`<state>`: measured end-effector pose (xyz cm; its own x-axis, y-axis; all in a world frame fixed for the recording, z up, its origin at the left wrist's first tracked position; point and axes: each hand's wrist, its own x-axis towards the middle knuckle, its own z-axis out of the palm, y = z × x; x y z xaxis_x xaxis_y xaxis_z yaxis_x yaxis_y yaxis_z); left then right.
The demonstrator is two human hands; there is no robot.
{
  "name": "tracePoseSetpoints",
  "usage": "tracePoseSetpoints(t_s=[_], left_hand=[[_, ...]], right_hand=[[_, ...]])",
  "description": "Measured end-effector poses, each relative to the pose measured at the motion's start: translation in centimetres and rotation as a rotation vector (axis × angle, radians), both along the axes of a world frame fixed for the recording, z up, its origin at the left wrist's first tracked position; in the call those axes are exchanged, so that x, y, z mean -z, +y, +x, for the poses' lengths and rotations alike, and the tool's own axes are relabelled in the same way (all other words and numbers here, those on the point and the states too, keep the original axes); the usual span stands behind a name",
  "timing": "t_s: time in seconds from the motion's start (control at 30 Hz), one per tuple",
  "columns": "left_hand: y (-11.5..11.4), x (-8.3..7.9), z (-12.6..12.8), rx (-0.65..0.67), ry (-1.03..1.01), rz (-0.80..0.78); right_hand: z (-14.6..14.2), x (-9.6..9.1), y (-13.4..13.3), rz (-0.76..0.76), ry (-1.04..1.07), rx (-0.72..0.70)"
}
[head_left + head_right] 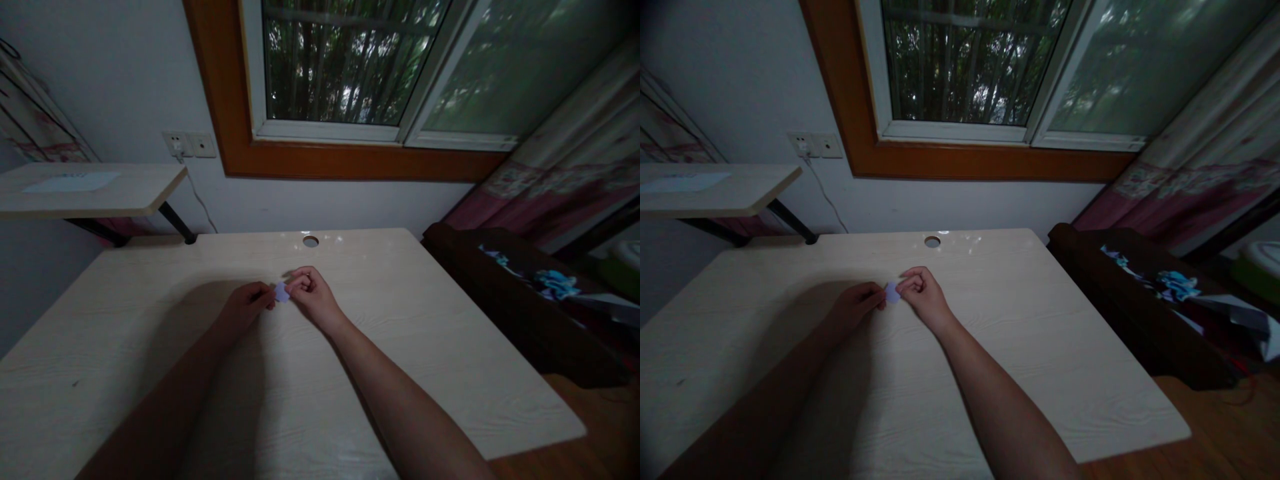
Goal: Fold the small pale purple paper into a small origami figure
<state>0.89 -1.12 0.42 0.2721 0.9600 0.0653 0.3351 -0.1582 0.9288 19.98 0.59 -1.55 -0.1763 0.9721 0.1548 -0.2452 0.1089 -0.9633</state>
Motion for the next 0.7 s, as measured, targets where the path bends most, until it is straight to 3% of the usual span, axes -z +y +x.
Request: tracePoseSetpoints(t_s=[0.7], left_hand=[[0.14,0.34,0.04,-0.008,0.002,0.02]], right_hand=[[-0.06,0.03,-0.05,0.009,0.084,-0.032]])
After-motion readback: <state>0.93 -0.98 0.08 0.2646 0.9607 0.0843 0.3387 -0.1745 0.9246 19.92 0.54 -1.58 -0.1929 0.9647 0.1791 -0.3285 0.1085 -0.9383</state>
